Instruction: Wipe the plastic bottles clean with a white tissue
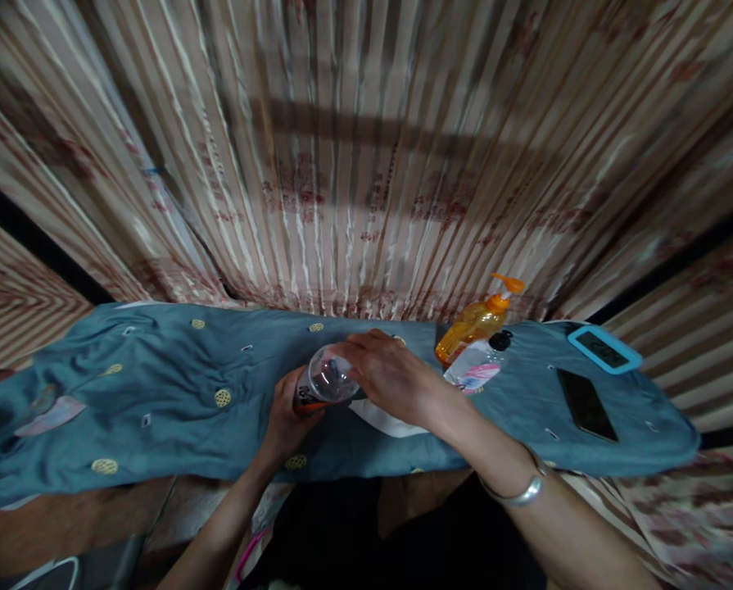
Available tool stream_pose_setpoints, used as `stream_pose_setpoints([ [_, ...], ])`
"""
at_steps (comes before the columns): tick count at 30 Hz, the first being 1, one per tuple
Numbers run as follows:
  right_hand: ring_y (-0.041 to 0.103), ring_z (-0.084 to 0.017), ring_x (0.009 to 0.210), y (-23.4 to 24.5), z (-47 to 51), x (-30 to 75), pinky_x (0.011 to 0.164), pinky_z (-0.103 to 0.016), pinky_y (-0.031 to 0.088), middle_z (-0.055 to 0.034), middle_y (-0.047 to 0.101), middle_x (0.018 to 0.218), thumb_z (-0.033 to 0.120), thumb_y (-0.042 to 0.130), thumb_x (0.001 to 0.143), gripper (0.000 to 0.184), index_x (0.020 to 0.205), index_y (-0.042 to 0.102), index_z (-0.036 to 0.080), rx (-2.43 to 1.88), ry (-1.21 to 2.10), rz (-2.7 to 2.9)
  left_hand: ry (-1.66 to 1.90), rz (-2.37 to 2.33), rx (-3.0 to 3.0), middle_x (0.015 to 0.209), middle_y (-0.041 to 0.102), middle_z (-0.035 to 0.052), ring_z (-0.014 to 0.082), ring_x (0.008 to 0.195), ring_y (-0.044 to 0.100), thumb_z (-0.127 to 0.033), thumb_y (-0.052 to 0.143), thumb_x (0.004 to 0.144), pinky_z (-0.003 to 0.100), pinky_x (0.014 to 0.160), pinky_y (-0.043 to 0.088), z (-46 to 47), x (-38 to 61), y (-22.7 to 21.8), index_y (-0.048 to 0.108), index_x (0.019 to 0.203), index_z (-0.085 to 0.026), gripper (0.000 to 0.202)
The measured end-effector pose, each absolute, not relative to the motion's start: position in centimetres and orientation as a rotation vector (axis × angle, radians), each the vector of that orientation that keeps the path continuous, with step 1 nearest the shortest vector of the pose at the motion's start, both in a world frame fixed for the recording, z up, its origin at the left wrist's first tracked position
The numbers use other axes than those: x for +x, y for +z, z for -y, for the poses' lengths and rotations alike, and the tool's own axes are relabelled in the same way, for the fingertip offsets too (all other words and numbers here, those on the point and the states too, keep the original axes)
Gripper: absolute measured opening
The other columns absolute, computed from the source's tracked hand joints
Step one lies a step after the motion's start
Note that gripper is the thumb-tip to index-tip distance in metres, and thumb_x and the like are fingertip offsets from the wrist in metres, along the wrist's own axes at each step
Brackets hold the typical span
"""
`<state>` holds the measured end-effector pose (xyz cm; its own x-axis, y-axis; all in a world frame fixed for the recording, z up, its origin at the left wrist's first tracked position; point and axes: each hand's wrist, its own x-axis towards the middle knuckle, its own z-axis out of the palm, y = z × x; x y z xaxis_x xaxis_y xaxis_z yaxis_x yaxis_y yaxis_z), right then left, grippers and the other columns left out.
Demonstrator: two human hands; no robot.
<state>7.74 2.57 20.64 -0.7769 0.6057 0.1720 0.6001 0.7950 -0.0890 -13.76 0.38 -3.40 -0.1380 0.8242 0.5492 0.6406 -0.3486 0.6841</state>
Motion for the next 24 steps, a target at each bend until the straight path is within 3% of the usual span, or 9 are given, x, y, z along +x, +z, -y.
stream_pose_setpoints([
  [4, 0.076, -0.029, 0.088, 19.8, -2.4, 7.0, 0.075, -0.034, 0.055, -0.0148, 0.078, 0.092, 0.037, 0.056, 0.105, 0.029, 0.111, 0.071, 0.013, -1.292, -0.136, 2.733, 1.464, -1.693, 1.901, 0.135, 0.063, 0.0121, 0.0335, 0.127, 0.060, -0.024, 0.077, 0.072, 0.052, 0.109, 0.051, -0.4, -13.7, -3.8, 0.049, 0.141, -0.024, 0.075],
  [6, 0.077, -0.031, 0.086, 19.8, -2.6, 7.0, 0.072, -0.034, 0.055, -0.0150, 0.079, 0.088, 0.042, 0.058, 0.104, 0.033, 0.112, 0.071, 0.012, -1.350, -0.098, 2.682, 1.455, -1.682, 1.903, 0.136, 0.062, 0.0123, 0.0338, 0.127, 0.060, -0.024, 0.077, 0.072, 0.053, 0.109, 0.050, -0.4, -13.7, -3.9, 0.049, 0.141, -0.024, 0.075],
  [10, 0.075, -0.030, 0.103, 19.9, -3.0, 8.2, 0.085, -0.037, 0.057, -0.0124, 0.080, 0.110, 0.038, 0.062, 0.102, 0.041, 0.138, 0.064, 0.018, -1.137, 0.102, 2.623, 1.462, -1.664, 1.921, 0.136, 0.062, 0.0134, 0.0342, 0.127, 0.059, -0.023, 0.077, 0.072, 0.053, 0.109, 0.050, -0.3, -13.6, -3.8, 0.048, 0.142, -0.022, 0.075],
  [15, 0.075, -0.025, 0.101, 20.0, -3.6, 9.2, 0.088, -0.035, 0.057, -0.0092, 0.080, 0.110, 0.026, 0.059, 0.102, 0.023, 0.119, 0.075, 0.021, -1.009, 0.288, 2.645, 1.445, -1.627, 1.896, 0.136, 0.062, 0.0129, 0.0335, 0.128, 0.058, -0.025, 0.075, 0.074, 0.052, 0.110, 0.049, -0.3, -13.6, -3.5, 0.049, 0.140, -0.022, 0.071],
  [20, 0.069, -0.025, 0.121, 19.7, -3.8, 9.6, 0.104, -0.040, 0.055, -0.0083, 0.074, 0.129, 0.023, 0.062, 0.100, 0.032, 0.132, 0.068, 0.024, -0.898, 0.379, 2.622, 1.396, -1.633, 1.866, 0.136, 0.062, 0.0126, 0.0335, 0.129, 0.058, -0.024, 0.076, 0.073, 0.053, 0.111, 0.049, -0.3, -13.8, -3.2, 0.050, 0.139, -0.023, 0.071],
  [24, 0.068, -0.025, 0.123, 19.6, -3.5, 9.8, 0.106, -0.041, 0.055, -0.0080, 0.073, 0.132, 0.017, 0.061, 0.099, 0.038, 0.136, 0.065, 0.025, -0.857, 0.397, 2.602, 1.402, -1.626, 1.871, 0.137, 0.062, 0.0126, 0.0341, 0.130, 0.058, -0.024, 0.076, 0.072, 0.054, 0.111, 0.048, -0.3, -13.8, -3.3, 0.049, 0.141, -0.023, 0.074],
])
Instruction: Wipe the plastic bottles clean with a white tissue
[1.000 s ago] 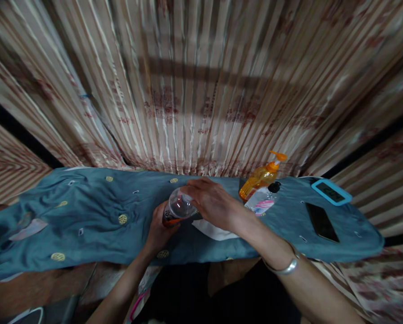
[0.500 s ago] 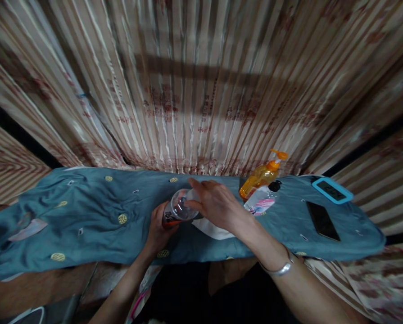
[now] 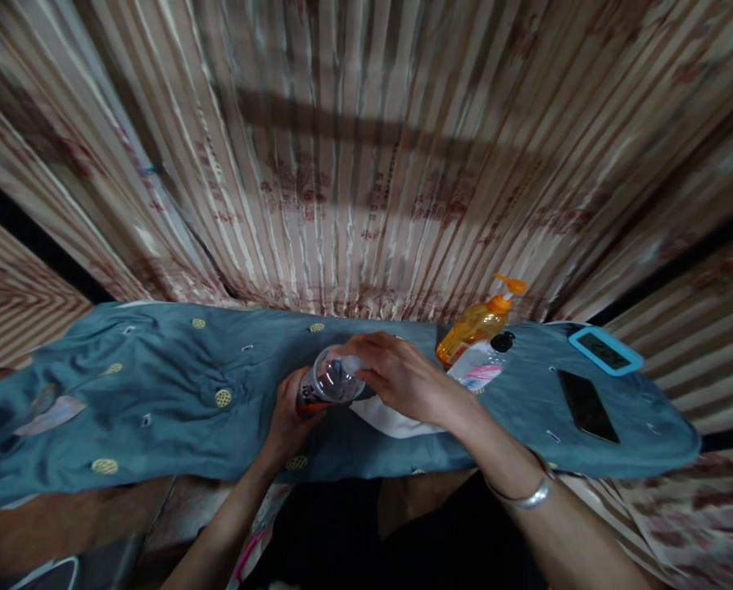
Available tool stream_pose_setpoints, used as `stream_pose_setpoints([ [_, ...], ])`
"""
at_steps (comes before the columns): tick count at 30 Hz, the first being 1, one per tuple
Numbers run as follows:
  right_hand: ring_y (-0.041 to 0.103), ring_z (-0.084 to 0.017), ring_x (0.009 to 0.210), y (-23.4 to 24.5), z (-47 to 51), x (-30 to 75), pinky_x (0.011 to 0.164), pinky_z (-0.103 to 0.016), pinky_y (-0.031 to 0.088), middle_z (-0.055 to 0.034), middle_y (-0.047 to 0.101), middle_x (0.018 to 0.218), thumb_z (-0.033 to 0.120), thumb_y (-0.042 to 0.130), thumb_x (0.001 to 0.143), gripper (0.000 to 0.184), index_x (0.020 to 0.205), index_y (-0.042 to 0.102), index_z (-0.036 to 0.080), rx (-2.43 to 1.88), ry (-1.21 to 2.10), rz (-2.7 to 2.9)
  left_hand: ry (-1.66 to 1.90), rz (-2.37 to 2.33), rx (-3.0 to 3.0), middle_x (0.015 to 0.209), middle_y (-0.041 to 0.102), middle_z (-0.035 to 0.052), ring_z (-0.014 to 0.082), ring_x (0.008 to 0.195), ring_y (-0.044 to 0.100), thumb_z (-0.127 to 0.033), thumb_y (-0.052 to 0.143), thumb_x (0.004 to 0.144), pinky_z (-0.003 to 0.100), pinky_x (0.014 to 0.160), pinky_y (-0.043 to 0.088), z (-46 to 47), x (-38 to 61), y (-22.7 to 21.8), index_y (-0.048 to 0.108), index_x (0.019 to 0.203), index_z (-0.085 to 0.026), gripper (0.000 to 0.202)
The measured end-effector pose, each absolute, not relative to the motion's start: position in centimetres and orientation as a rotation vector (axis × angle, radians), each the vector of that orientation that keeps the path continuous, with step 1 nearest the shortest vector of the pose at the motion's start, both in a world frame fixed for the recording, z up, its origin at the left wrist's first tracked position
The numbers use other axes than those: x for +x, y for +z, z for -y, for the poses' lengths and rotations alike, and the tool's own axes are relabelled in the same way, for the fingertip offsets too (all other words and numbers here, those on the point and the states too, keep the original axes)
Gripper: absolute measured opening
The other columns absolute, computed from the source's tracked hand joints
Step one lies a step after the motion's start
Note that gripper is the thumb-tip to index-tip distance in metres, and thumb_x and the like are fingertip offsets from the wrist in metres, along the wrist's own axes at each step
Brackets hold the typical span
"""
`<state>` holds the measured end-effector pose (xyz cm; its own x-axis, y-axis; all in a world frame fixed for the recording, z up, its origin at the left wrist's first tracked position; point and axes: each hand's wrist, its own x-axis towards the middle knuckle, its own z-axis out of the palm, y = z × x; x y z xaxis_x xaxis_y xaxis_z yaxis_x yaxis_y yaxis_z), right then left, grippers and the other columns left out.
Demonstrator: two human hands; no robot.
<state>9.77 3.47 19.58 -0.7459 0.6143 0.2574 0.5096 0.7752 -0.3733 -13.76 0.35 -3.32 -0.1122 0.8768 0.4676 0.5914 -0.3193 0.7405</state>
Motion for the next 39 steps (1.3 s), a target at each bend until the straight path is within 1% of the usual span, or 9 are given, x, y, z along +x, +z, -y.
stream_pose_setpoints([
  [4, 0.069, -0.024, 0.123, 19.9, -3.1, 9.7, 0.106, -0.039, 0.056, -0.0092, 0.073, 0.132, 0.016, 0.057, 0.100, 0.036, 0.134, 0.066, 0.022, -0.839, 0.374, 2.614, 1.421, -1.592, 1.887, 0.136, 0.062, 0.0136, 0.0342, 0.129, 0.058, -0.029, 0.075, 0.075, 0.053, 0.110, 0.049, -0.4, -13.7, -3.4, 0.049, 0.141, -0.022, 0.071],
  [10, 0.075, -0.030, 0.107, 19.8, -3.1, 9.5, 0.092, -0.042, 0.061, -0.0122, 0.077, 0.122, 0.036, 0.064, 0.099, 0.041, 0.137, 0.065, 0.021, -1.098, 0.200, 2.600, 1.419, -1.627, 1.852, 0.137, 0.061, 0.0129, 0.0349, 0.129, 0.058, -0.026, 0.075, 0.072, 0.054, 0.111, 0.048, -0.3, -13.7, -3.6, 0.050, 0.141, -0.024, 0.073],
  [13, 0.076, -0.029, 0.102, 20.2, -3.1, 9.6, 0.089, -0.040, 0.061, -0.0124, 0.078, 0.117, 0.031, 0.061, 0.100, 0.033, 0.130, 0.069, 0.019, -1.095, 0.191, 2.635, 1.460, -1.599, 1.872, 0.137, 0.061, 0.0133, 0.0345, 0.129, 0.059, -0.027, 0.076, 0.073, 0.054, 0.111, 0.048, -0.3, -13.7, -3.9, 0.049, 0.142, -0.023, 0.074],
  [17, 0.073, -0.027, 0.114, 21.1, -3.0, 9.9, 0.098, -0.039, 0.058, -0.0109, 0.075, 0.128, 0.022, 0.062, 0.098, 0.040, 0.138, 0.064, 0.021, -0.993, 0.270, 2.606, 1.471, -1.612, 1.856, 0.137, 0.061, 0.0134, 0.0338, 0.128, 0.059, -0.027, 0.076, 0.074, 0.053, 0.111, 0.049, -0.3, -13.7, -3.8, 0.049, 0.141, -0.023, 0.072],
  [22, 0.071, -0.026, 0.114, 21.0, -2.9, 9.8, 0.097, -0.036, 0.057, -0.0087, 0.075, 0.125, 0.019, 0.061, 0.097, 0.038, 0.134, 0.065, 0.023, -0.995, 0.309, 2.656, 1.389, -1.613, 1.835, 0.136, 0.063, 0.0126, 0.0345, 0.130, 0.058, -0.029, 0.078, 0.073, 0.054, 0.112, 0.047, -0.2, -13.8, -3.1, 0.051, 0.139, -0.024, 0.072],
  [27, 0.073, -0.024, 0.089, 20.2, -3.1, 9.2, 0.077, -0.031, 0.053, -0.0074, 0.076, 0.099, 0.033, 0.057, 0.103, 0.024, 0.121, 0.068, 0.020, -1.062, 0.201, 2.689, 1.385, -1.615, 1.820, 0.136, 0.062, 0.0123, 0.0347, 0.130, 0.057, -0.029, 0.078, 0.073, 0.055, 0.112, 0.047, -0.2, -13.8, -3.0, 0.051, 0.140, -0.024, 0.072],
  [31, 0.071, -0.023, 0.072, 20.2, -3.1, 8.2, 0.062, -0.029, 0.041, -0.0069, 0.074, 0.079, 0.048, 0.052, 0.106, 0.035, 0.100, 0.068, 0.018, -1.262, -0.033, 2.746, 1.449, -1.590, 1.877, 0.136, 0.062, 0.0129, 0.0343, 0.129, 0.058, -0.030, 0.076, 0.076, 0.053, 0.111, 0.048, -0.3, -13.7, -3.5, 0.050, 0.140, -0.024, 0.070],
  [35, 0.073, -0.025, 0.074, 20.7, -2.9, 7.6, 0.060, -0.029, 0.038, -0.0109, 0.076, 0.082, 0.053, 0.053, 0.104, 0.041, 0.100, 0.069, 0.016, -1.385, -0.180, 2.724, 1.472, -1.587, 1.897, 0.137, 0.061, 0.0131, 0.0346, 0.129, 0.058, -0.031, 0.076, 0.075, 0.053, 0.111, 0.048, -0.3, -13.7, -3.8, 0.049, 0.142, -0.023, 0.072],
  [39, 0.073, -0.022, 0.073, 20.9, -2.6, 8.0, 0.061, -0.028, 0.041, -0.0072, 0.076, 0.084, 0.048, 0.054, 0.105, 0.034, 0.105, 0.069, 0.016, -1.287, -0.031, 2.706, 1.411, -1.609, 1.873, 0.137, 0.061, 0.0126, 0.0348, 0.130, 0.057, -0.028, 0.076, 0.073, 0.054, 0.112, 0.047, -0.4, -13.7, -3.7, 0.050, 0.141, -0.024, 0.073],
])
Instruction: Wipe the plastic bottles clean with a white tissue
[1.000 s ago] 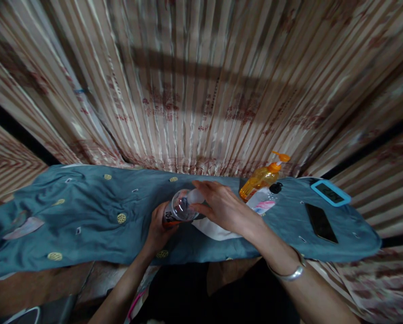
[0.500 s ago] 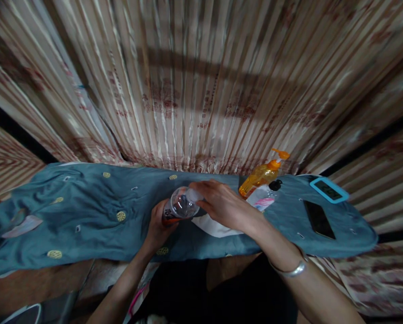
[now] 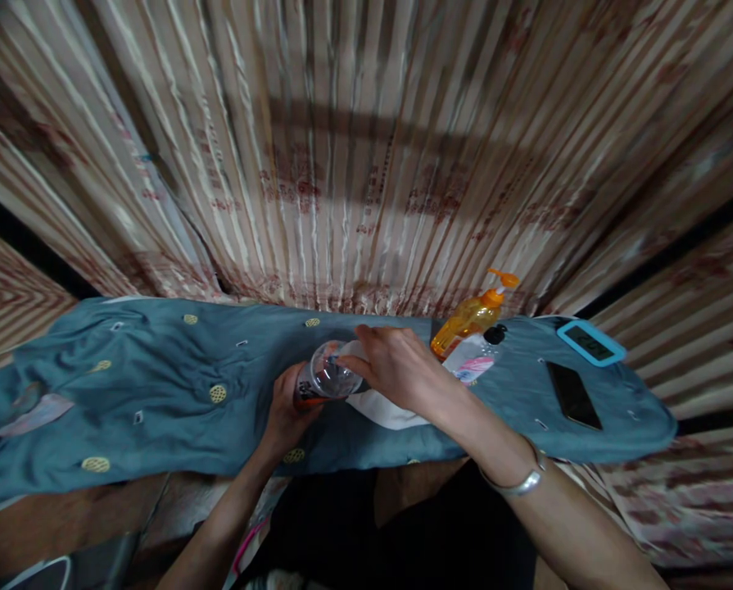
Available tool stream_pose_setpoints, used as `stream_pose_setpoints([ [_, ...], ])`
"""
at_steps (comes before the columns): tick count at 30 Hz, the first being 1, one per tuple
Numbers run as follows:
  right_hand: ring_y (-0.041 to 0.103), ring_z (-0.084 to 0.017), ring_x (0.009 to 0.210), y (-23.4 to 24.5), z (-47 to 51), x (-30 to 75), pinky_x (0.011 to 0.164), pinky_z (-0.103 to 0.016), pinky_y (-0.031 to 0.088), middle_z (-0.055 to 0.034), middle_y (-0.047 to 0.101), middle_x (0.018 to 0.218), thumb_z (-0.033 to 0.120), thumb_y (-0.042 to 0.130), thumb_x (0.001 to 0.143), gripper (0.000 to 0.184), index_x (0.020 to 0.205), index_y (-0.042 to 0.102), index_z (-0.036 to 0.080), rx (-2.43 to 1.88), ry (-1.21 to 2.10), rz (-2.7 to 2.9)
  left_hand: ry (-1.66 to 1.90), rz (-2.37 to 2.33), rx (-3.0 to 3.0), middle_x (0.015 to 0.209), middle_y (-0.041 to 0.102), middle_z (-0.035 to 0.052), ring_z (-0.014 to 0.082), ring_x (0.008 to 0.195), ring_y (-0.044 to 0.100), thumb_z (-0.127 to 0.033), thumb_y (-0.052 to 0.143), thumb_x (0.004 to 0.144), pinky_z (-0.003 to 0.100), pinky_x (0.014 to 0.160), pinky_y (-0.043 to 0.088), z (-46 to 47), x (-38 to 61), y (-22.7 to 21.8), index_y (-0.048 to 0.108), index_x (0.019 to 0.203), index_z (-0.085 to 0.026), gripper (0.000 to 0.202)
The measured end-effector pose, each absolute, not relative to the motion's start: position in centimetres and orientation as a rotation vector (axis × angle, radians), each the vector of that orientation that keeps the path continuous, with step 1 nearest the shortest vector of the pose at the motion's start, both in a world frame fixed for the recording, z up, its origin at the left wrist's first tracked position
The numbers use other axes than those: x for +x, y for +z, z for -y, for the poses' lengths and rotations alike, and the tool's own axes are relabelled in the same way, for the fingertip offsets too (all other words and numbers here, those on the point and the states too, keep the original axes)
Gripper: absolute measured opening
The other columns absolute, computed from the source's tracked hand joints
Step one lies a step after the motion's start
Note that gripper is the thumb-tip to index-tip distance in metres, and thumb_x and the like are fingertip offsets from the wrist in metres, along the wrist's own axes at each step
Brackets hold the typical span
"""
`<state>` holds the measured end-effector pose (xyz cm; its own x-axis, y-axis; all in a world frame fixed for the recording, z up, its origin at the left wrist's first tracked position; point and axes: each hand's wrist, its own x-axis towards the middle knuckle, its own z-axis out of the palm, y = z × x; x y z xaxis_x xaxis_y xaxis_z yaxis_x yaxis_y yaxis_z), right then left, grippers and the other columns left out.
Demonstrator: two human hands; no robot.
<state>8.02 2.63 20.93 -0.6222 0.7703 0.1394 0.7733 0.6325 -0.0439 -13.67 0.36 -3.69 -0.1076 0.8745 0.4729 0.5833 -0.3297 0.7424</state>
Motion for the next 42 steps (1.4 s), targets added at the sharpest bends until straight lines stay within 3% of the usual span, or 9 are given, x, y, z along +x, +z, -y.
stream_pose_setpoints([
  [4, 0.075, -0.023, 0.086, 20.8, -2.7, 8.9, 0.073, -0.029, 0.051, -0.0088, 0.077, 0.099, 0.031, 0.060, 0.103, 0.021, 0.113, 0.071, 0.017, -1.125, 0.127, 2.727, 1.437, -1.592, 1.893, 0.138, 0.061, 0.0126, 0.0343, 0.129, 0.057, -0.028, 0.075, 0.074, 0.053, 0.111, 0.048, -0.4, -13.7, -3.7, 0.050, 0.142, -0.023, 0.073],
  [7, 0.073, -0.026, 0.108, 21.2, -2.7, 9.6, 0.090, -0.034, 0.056, -0.0124, 0.075, 0.120, 0.021, 0.062, 0.099, 0.028, 0.126, 0.067, 0.016, -0.985, 0.171, 2.699, 1.457, -1.584, 1.920, 0.138, 0.061, 0.0128, 0.0338, 0.129, 0.057, -0.027, 0.074, 0.075, 0.052, 0.111, 0.048, -0.4, -13.8, -3.8, 0.049, 0.143, -0.023, 0.073],
  [10, 0.070, -0.027, 0.115, 21.7, -2.7, 10.2, 0.098, -0.037, 0.056, -0.0130, 0.073, 0.125, 0.017, 0.061, 0.097, 0.030, 0.127, 0.066, 0.016, -0.933, 0.180, 2.648, 1.464, -1.597, 1.941, 0.137, 0.061, 0.0131, 0.0334, 0.128, 0.058, -0.026, 0.074, 0.075, 0.052, 0.110, 0.049, -0.5, -13.7, -3.9, 0.048, 0.143, -0.022, 0.073],
  [21, 0.072, -0.026, 0.107, 20.4, -3.0, 9.3, 0.088, -0.035, 0.056, -0.0128, 0.074, 0.120, 0.025, 0.059, 0.103, 0.023, 0.122, 0.068, 0.017, -0.989, 0.098, 2.753, 1.460, -1.610, 1.989, 0.136, 0.062, 0.0136, 0.0342, 0.127, 0.059, -0.029, 0.076, 0.076, 0.053, 0.109, 0.050, -0.6, -13.6, -4.0, 0.046, 0.143, -0.022, 0.074],
  [27, 0.075, -0.029, 0.081, 20.2, -2.8, 8.4, 0.069, -0.034, 0.052, -0.0130, 0.076, 0.085, 0.047, 0.049, 0.107, 0.043, 0.104, 0.073, 0.013, -1.320, -0.101, 2.754, 1.455, -1.597, 1.988, 0.138, 0.060, 0.0136, 0.0339, 0.129, 0.058, -0.029, 0.075, 0.077, 0.053, 0.110, 0.049, -0.4, -13.7, -4.0, 0.045, 0.144, -0.023, 0.074],
  [32, 0.072, -0.030, 0.116, 20.3, -2.6, 9.2, 0.091, -0.037, 0.056, -0.0156, 0.071, 0.133, 0.039, 0.063, 0.100, 0.052, 0.147, 0.055, 0.019, -1.062, 0.073, 2.675, 1.450, -1.606, 1.980, 0.138, 0.059, 0.0132, 0.0334, 0.129, 0.057, -0.027, 0.075, 0.077, 0.053, 0.111, 0.048, -0.4, -13.6, -4.1, 0.044, 0.144, -0.023, 0.074],
  [35, 0.077, -0.028, 0.097, 20.5, -2.7, 9.2, 0.081, -0.035, 0.056, -0.0129, 0.079, 0.109, 0.034, 0.058, 0.103, 0.030, 0.123, 0.071, 0.017, -1.166, 0.140, 2.721, 1.449, -1.613, 1.979, 0.138, 0.059, 0.0134, 0.0333, 0.129, 0.057, -0.026, 0.075, 0.077, 0.053, 0.110, 0.049, -0.4, -13.5, -4.1, 0.044, 0.144, -0.023, 0.074],
  [37, 0.076, -0.028, 0.081, 20.6, -2.8, 9.0, 0.071, -0.034, 0.053, -0.0120, 0.078, 0.087, 0.043, 0.055, 0.105, 0.035, 0.107, 0.075, 0.014, -1.331, 0.089, 2.719, 1.456, -1.612, 1.986, 0.137, 0.060, 0.0135, 0.0334, 0.129, 0.058, -0.027, 0.076, 0.077, 0.053, 0.110, 0.049, -0.4, -13.5, -4.0, 0.044, 0.144, -0.023, 0.074],
  [42, 0.075, -0.027, 0.097, 20.8, -2.6, 8.6, 0.077, -0.033, 0.053, -0.0116, 0.078, 0.112, 0.044, 0.063, 0.100, 0.044, 0.135, 0.064, 0.019, -1.179, 0.073, 2.674, 1.445, -1.594, 2.011, 0.137, 0.060, 0.0135, 0.0337, 0.128, 0.058, -0.026, 0.075, 0.077, 0.052, 0.108, 0.049, -0.3, -13.6, -3.9, 0.044, 0.145, -0.023, 0.075],
])
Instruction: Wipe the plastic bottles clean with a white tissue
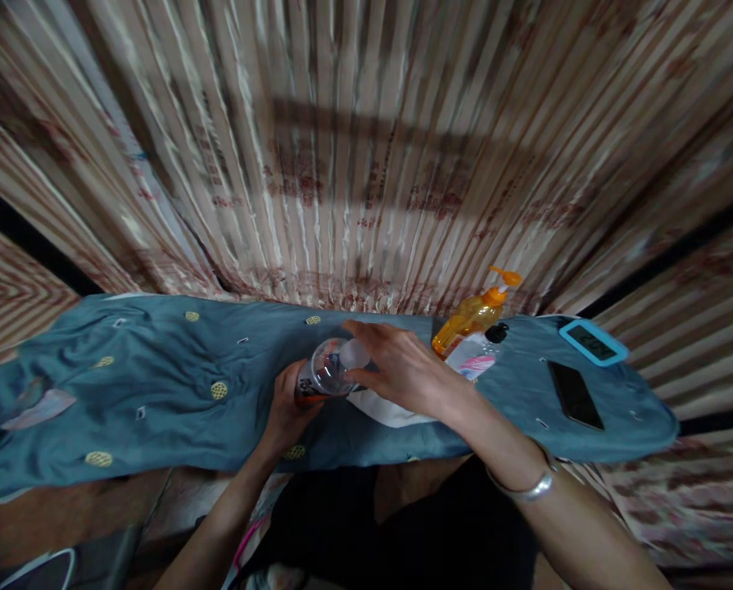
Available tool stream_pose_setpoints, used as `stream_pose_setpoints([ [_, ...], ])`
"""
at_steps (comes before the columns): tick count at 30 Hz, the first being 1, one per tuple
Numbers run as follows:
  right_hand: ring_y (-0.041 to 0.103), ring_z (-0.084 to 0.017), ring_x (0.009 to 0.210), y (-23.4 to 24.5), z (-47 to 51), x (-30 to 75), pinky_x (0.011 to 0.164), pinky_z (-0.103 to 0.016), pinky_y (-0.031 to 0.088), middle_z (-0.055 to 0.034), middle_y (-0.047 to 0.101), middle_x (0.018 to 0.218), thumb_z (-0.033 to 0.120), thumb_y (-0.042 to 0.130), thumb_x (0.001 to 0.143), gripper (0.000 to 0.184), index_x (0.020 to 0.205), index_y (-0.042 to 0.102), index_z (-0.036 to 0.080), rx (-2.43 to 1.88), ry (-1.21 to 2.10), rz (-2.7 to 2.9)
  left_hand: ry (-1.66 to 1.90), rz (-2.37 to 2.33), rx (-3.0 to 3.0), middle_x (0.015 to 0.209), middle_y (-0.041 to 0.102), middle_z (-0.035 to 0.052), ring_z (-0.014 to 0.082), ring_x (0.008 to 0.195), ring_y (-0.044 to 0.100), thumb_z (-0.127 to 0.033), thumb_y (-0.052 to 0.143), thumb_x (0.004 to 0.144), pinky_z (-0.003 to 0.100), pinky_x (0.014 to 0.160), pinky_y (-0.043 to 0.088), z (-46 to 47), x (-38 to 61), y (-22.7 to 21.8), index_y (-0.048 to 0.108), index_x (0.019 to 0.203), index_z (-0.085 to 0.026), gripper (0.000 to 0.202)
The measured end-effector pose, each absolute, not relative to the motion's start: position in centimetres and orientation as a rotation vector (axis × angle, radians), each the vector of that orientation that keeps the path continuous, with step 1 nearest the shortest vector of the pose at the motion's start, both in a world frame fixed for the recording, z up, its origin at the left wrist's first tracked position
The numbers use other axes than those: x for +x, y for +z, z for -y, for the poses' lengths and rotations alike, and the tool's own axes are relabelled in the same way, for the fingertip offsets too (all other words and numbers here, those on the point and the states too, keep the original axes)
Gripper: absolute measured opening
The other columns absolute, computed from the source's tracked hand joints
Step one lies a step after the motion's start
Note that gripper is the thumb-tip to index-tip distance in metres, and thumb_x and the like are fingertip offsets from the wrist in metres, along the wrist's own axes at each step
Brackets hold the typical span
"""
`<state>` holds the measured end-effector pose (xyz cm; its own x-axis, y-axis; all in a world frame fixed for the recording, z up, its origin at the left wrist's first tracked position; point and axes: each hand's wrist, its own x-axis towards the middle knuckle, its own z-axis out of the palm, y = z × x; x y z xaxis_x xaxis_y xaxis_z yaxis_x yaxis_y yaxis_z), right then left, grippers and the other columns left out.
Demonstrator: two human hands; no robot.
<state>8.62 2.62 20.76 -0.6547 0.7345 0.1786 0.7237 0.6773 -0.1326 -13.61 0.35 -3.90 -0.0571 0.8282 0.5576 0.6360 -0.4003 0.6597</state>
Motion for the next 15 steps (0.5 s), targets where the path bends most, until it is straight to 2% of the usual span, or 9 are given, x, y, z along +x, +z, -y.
stream_pose_setpoints([
  [2, 0.076, -0.028, 0.088, 20.7, -2.5, 8.6, 0.071, -0.032, 0.051, -0.0112, 0.079, 0.095, 0.044, 0.054, 0.104, 0.035, 0.116, 0.072, 0.017, -1.298, 0.047, 2.705, 1.428, -1.599, 2.017, 0.138, 0.060, 0.0137, 0.0342, 0.128, 0.058, -0.026, 0.075, 0.077, 0.053, 0.108, 0.049, -0.3, -13.6, -4.0, 0.044, 0.145, -0.023, 0.075],
  [3, 0.076, -0.028, 0.084, 20.7, -2.5, 8.6, 0.069, -0.033, 0.050, -0.0115, 0.077, 0.087, 0.045, 0.050, 0.106, 0.038, 0.107, 0.074, 0.016, -1.373, 0.023, 2.705, 1.430, -1.604, 2.019, 0.138, 0.060, 0.0138, 0.0344, 0.128, 0.058, -0.026, 0.075, 0.076, 0.053, 0.108, 0.049, -0.4, -13.6, -4.0, 0.044, 0.145, -0.023, 0.076],
  [4, 0.076, -0.029, 0.084, 20.6, -2.5, 8.6, 0.069, -0.033, 0.050, -0.0125, 0.077, 0.086, 0.047, 0.050, 0.106, 0.041, 0.105, 0.074, 0.015, -1.405, 0.006, 2.696, 1.437, -1.609, 2.019, 0.138, 0.060, 0.0139, 0.0345, 0.129, 0.058, -0.026, 0.075, 0.076, 0.053, 0.108, 0.049, -0.4, -13.6, -4.1, 0.043, 0.145, -0.024, 0.076],
  [6, 0.075, -0.030, 0.098, 20.5, -2.4, 8.8, 0.078, -0.034, 0.053, -0.0156, 0.078, 0.105, 0.048, 0.058, 0.102, 0.041, 0.122, 0.070, 0.014, -1.319, 0.007, 2.680, 1.460, -1.613, 2.021, 0.138, 0.059, 0.0136, 0.0341, 0.128, 0.058, -0.024, 0.075, 0.076, 0.053, 0.108, 0.050, -0.4, -13.6, -4.3, 0.043, 0.145, -0.024, 0.077],
  [8, 0.073, -0.029, 0.108, 20.3, -2.2, 8.9, 0.087, -0.035, 0.053, -0.0159, 0.075, 0.124, 0.040, 0.063, 0.101, 0.044, 0.138, 0.061, 0.016, -1.191, 0.036, 2.680, 1.481, -1.611, 2.029, 0.138, 0.059, 0.0132, 0.0337, 0.128, 0.058, -0.021, 0.074, 0.075, 0.053, 0.108, 0.050, -0.5, -13.5, -4.3, 0.043, 0.146, -0.024, 0.078],
  [9, 0.073, -0.029, 0.107, 20.3, -2.1, 8.8, 0.086, -0.034, 0.053, -0.0154, 0.075, 0.124, 0.036, 0.061, 0.102, 0.042, 0.139, 0.060, 0.016, -1.179, 0.051, 2.692, 1.487, -1.612, 2.031, 0.137, 0.060, 0.0130, 0.0336, 0.128, 0.058, -0.019, 0.074, 0.074, 0.053, 0.108, 0.051, -0.6, -13.6, -4.3, 0.043, 0.146, -0.024, 0.078],
  [11, 0.075, -0.028, 0.095, 20.4, -1.9, 8.5, 0.078, -0.033, 0.052, -0.0144, 0.078, 0.107, 0.031, 0.055, 0.104, 0.033, 0.131, 0.063, 0.014, -1.264, 0.060, 2.714, 1.488, -1.622, 2.022, 0.137, 0.060, 0.0127, 0.0337, 0.127, 0.059, -0.017, 0.073, 0.073, 0.053, 0.108, 0.050, -0.6, -13.6, -4.3, 0.043, 0.145, -0.024, 0.079],
  [15, 0.074, -0.025, 0.079, 20.7, -2.1, 7.7, 0.066, -0.029, 0.045, -0.0112, 0.078, 0.088, 0.032, 0.053, 0.105, 0.028, 0.122, 0.064, 0.011, -1.355, 0.121, 2.693, 1.456, -1.631, 1.970, 0.138, 0.059, 0.0130, 0.0343, 0.128, 0.058, -0.021, 0.074, 0.075, 0.055, 0.109, 0.049, -0.6, -13.7, -4.1, 0.043, 0.144, -0.024, 0.077],
])
